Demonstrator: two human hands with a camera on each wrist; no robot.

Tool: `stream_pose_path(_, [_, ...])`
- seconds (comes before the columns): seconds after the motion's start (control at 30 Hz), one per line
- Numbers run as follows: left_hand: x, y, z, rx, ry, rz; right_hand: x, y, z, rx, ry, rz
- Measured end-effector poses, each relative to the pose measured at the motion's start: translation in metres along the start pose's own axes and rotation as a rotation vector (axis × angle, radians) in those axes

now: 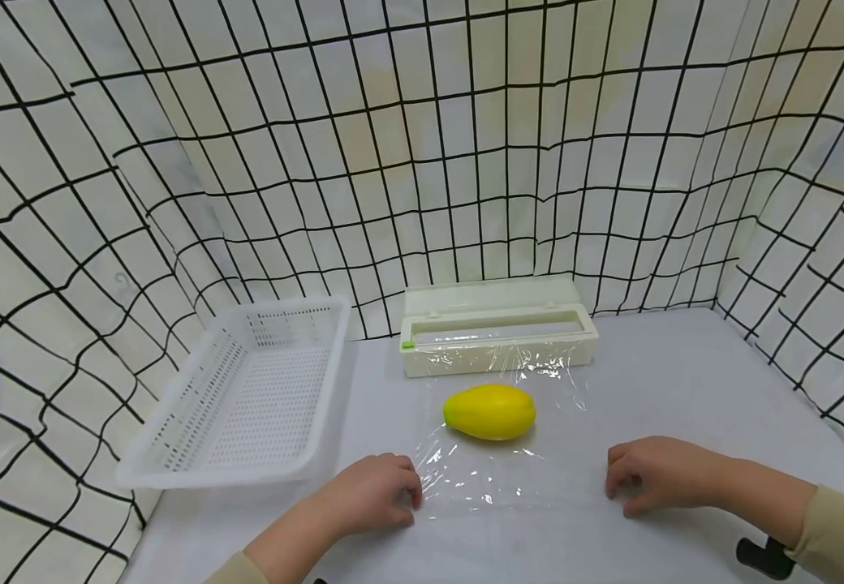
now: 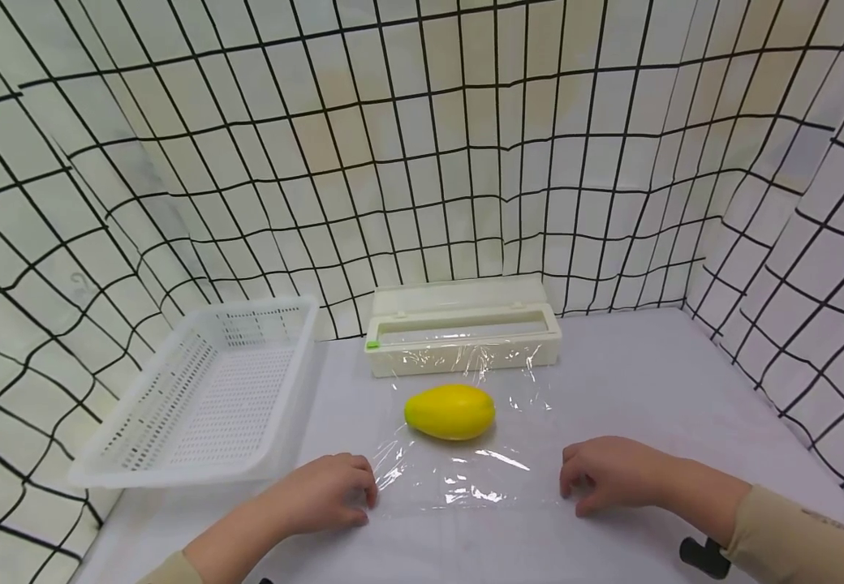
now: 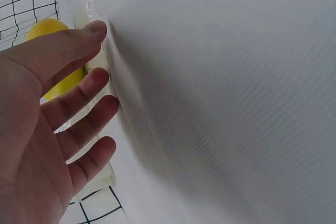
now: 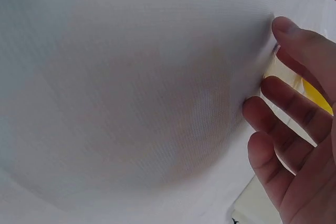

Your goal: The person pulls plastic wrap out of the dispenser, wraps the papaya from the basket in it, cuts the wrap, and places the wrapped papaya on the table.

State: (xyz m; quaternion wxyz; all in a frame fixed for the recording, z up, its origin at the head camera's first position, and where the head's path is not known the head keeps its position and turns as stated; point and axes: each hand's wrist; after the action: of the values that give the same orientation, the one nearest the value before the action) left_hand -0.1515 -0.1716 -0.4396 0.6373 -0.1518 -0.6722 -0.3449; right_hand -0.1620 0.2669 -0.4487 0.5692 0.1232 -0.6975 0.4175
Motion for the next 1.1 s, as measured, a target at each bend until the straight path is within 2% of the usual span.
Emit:
stream_pose_path(0.27, [-0.003, -0.001, 0.003, -0.004, 0.002, 0.026, -0.003, 0.002, 0.002, -0.017, -0.012, -0.027])
stream_pose_path(0.5, [-0.005, -0.001, 0.007, -0.054, 0.024, 0.085, -0.006, 0.005, 0.004, 0.018, 0.022, -0.056])
stream_pose_path(0.73, [-0.007, -0.001, 0.007, -0.06, 0.058, 0.091, -0.001, 0.002, 0.007, -0.047, -0.004, -0.006])
stream_pose_path(0.9, [-0.004, 0.0, 0.008, -0.026, 0.08, 0.084, 0.005, 0.002, 0.008, -0.063, 0.007, 0.004])
stream_pose_path(1.1, [0.004, -0.003, 0.009, 0.054, 0.109, 0.004, 0.018, 0.002, 0.008, -0.052, 0.063, -0.048])
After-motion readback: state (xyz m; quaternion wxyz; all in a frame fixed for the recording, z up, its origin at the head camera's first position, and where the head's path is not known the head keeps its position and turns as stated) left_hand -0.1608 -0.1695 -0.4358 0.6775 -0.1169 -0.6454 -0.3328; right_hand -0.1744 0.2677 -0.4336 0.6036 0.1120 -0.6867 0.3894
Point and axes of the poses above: each hand's wrist, its own z-axis towards the middle knuckle, its own x-axis out of the back of the hand, y = z × x, and after that the axes turned 10 degrees about y, right-handed
